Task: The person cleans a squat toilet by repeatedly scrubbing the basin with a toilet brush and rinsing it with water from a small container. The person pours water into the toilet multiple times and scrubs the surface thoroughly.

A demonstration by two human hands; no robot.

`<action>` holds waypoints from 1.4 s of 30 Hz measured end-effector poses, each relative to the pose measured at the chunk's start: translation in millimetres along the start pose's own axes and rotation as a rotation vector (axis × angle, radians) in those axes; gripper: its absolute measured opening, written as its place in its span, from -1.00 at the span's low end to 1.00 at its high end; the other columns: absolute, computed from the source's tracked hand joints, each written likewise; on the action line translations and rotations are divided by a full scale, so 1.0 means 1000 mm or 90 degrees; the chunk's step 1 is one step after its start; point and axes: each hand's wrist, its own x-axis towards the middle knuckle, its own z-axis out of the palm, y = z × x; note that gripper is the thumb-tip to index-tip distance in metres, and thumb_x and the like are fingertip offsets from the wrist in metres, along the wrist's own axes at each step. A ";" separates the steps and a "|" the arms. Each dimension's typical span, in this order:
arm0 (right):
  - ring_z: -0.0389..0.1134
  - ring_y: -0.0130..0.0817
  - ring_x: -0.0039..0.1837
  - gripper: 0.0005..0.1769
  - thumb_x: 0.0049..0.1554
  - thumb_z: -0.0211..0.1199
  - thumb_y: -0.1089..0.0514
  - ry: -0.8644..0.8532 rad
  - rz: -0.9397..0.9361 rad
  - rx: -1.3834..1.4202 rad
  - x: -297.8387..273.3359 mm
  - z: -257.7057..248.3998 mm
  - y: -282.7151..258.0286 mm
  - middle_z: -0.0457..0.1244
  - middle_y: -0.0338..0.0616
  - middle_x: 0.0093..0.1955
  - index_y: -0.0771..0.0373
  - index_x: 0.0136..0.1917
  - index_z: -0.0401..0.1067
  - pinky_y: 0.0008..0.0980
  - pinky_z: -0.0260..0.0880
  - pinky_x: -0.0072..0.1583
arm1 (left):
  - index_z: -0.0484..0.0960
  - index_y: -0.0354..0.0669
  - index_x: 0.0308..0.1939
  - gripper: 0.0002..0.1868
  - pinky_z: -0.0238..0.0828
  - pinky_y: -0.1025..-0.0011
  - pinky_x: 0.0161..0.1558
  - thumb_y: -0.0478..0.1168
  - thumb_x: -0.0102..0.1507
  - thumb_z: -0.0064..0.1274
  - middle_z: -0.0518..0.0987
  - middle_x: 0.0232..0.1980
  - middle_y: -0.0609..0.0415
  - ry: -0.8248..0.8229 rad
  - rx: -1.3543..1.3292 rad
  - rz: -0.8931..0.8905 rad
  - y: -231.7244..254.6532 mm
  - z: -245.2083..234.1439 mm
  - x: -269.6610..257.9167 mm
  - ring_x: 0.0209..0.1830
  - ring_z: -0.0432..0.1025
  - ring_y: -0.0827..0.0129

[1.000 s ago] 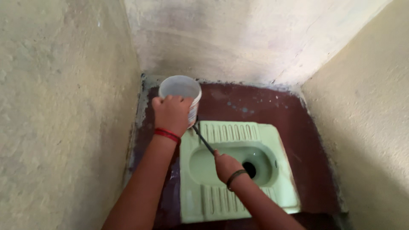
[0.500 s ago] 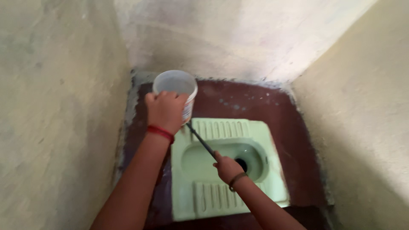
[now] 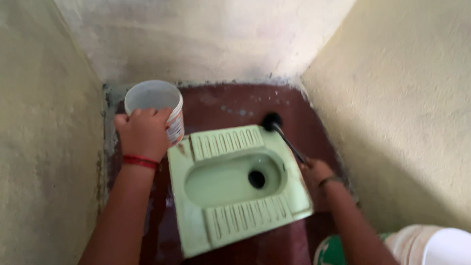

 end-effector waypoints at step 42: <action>0.45 -0.05 -0.18 -0.42 0.30 -0.10 -0.37 -0.233 -0.487 -0.613 -0.093 0.011 -0.186 0.42 -0.09 -0.26 0.06 -0.05 0.52 -0.06 0.46 -0.09 | 0.72 0.17 -0.13 -0.85 0.09 0.09 0.10 -0.25 0.29 0.14 0.56 -0.27 0.23 0.022 -0.005 0.046 0.001 0.000 -0.004 -0.09 0.44 0.22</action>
